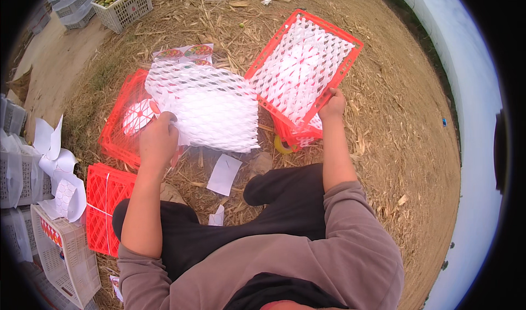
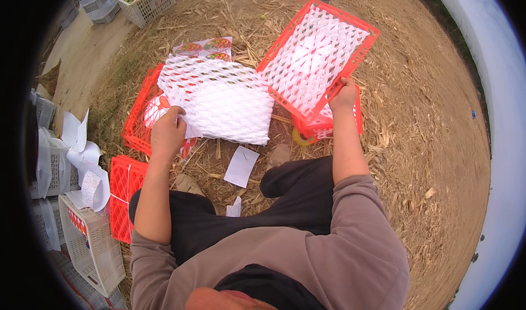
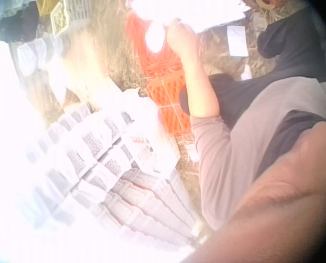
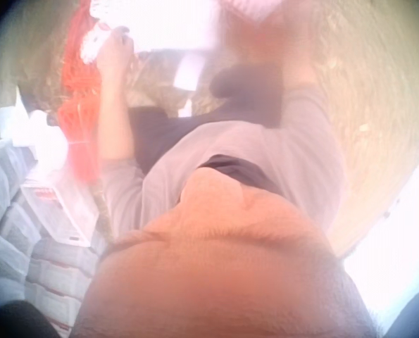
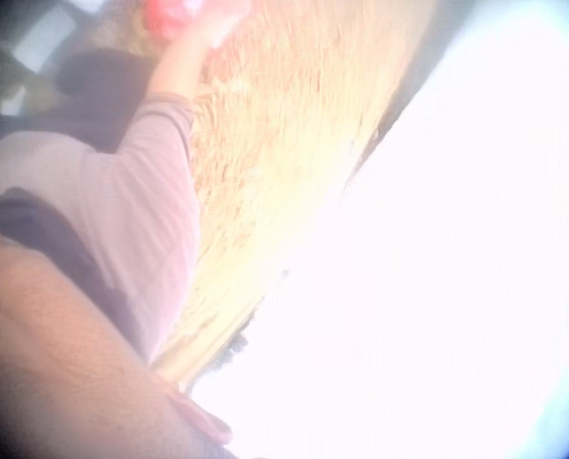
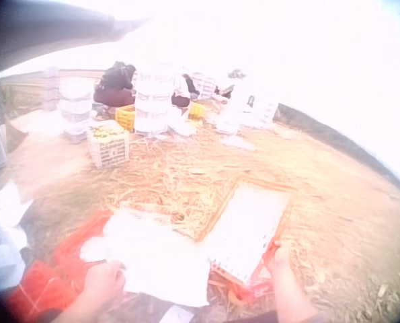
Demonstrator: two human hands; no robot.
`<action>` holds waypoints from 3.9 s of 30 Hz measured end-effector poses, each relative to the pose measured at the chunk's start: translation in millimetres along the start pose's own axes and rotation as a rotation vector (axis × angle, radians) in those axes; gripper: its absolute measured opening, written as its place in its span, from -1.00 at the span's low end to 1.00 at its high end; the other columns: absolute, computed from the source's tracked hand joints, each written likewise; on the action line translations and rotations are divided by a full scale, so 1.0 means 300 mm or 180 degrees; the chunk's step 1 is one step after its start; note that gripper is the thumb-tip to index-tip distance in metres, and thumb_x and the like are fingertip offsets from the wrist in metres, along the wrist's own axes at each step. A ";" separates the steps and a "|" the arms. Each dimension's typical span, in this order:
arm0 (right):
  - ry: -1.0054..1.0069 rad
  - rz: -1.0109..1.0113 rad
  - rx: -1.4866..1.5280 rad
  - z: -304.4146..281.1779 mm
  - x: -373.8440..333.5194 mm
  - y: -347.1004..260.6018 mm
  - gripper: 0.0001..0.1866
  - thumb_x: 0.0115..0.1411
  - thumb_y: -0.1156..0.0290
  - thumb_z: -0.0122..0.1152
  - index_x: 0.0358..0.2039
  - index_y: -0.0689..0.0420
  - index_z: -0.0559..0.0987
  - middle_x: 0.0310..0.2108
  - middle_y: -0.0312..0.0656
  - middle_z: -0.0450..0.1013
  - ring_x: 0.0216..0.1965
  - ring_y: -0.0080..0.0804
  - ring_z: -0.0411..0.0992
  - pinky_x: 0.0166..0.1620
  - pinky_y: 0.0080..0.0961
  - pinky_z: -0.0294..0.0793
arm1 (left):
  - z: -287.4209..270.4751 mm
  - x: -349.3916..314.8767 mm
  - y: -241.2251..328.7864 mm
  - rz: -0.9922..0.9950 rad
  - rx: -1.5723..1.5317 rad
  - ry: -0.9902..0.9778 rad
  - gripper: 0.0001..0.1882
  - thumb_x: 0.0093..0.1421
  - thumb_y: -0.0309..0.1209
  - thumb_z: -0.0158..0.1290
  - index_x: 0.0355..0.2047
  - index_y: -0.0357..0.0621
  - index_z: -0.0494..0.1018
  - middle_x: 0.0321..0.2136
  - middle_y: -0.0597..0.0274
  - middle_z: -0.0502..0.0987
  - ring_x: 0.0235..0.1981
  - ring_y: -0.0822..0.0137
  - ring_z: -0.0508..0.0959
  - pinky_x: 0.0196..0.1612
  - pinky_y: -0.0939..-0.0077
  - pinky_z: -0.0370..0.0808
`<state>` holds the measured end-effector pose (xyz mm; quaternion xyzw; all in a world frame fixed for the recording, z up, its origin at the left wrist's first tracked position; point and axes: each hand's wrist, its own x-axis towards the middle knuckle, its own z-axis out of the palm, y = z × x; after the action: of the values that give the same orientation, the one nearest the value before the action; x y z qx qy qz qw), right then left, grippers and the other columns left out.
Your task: The person assembles red plastic crates by inserting white foam inserts and affixing round stickers to the crate lids. They repeatedly pick up foam pieces, place them inside the crates, and apply stickers to the top surfaces.
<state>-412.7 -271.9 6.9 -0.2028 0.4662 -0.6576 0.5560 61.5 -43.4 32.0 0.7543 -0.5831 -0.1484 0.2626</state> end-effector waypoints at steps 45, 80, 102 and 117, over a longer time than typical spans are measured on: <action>-0.3573 -0.2510 -0.6010 0.175 -0.444 1.025 -0.23 0.19 0.58 0.12 0.42 -0.26 0.43 0.50 -0.14 0.22 0.52 0.01 0.11 0.47 0.18 0.10 | -0.048 -0.210 0.018 0.0359 -0.0550 -0.1266 -0.63 0.26 -0.46 0.06 0.07 0.04 0.60 -0.38 -0.06 0.65 -0.31 -0.07 0.68 -0.21 0.04 0.59; -0.5796 -0.3563 -0.5328 0.744 -0.629 1.714 -0.80 0.28 0.33 0.11 -0.10 -0.01 0.58 -0.11 -0.18 0.51 -0.01 -0.17 0.54 0.04 -0.20 0.47 | -0.079 -0.406 0.023 0.1540 -0.0633 -0.2433 -0.77 0.24 -0.38 0.07 -0.22 -0.10 0.70 -0.44 0.06 0.71 -0.34 0.02 0.75 -0.30 0.10 0.62; -0.1955 -0.0473 -0.1278 0.786 -0.419 0.752 -0.75 0.48 0.36 0.20 0.10 0.14 0.57 0.00 -0.18 0.59 -0.02 -0.27 0.61 -0.05 -0.28 0.68 | -0.073 -0.331 0.029 0.1485 -0.0112 -0.2894 -0.69 0.19 -0.42 0.15 -0.04 -0.01 0.61 -0.36 -0.01 0.69 -0.24 -0.06 0.73 -0.19 0.01 0.64; -0.0079 0.1899 0.0691 -0.137 -0.543 1.170 -0.62 0.47 0.18 0.21 0.20 0.00 0.42 0.27 -0.22 0.47 0.17 -0.14 0.53 0.15 -0.27 0.64 | 0.002 -0.347 0.108 0.1500 0.0116 -0.3154 -0.78 0.19 -0.43 0.13 -0.15 -0.04 0.66 -0.27 0.01 0.71 -0.17 -0.04 0.72 -0.12 0.02 0.64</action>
<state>-206.0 -87.4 -266.2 -0.0046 0.4254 -0.5088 0.7485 6.5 50.4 41.3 0.4475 -0.7926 -0.4129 -0.0304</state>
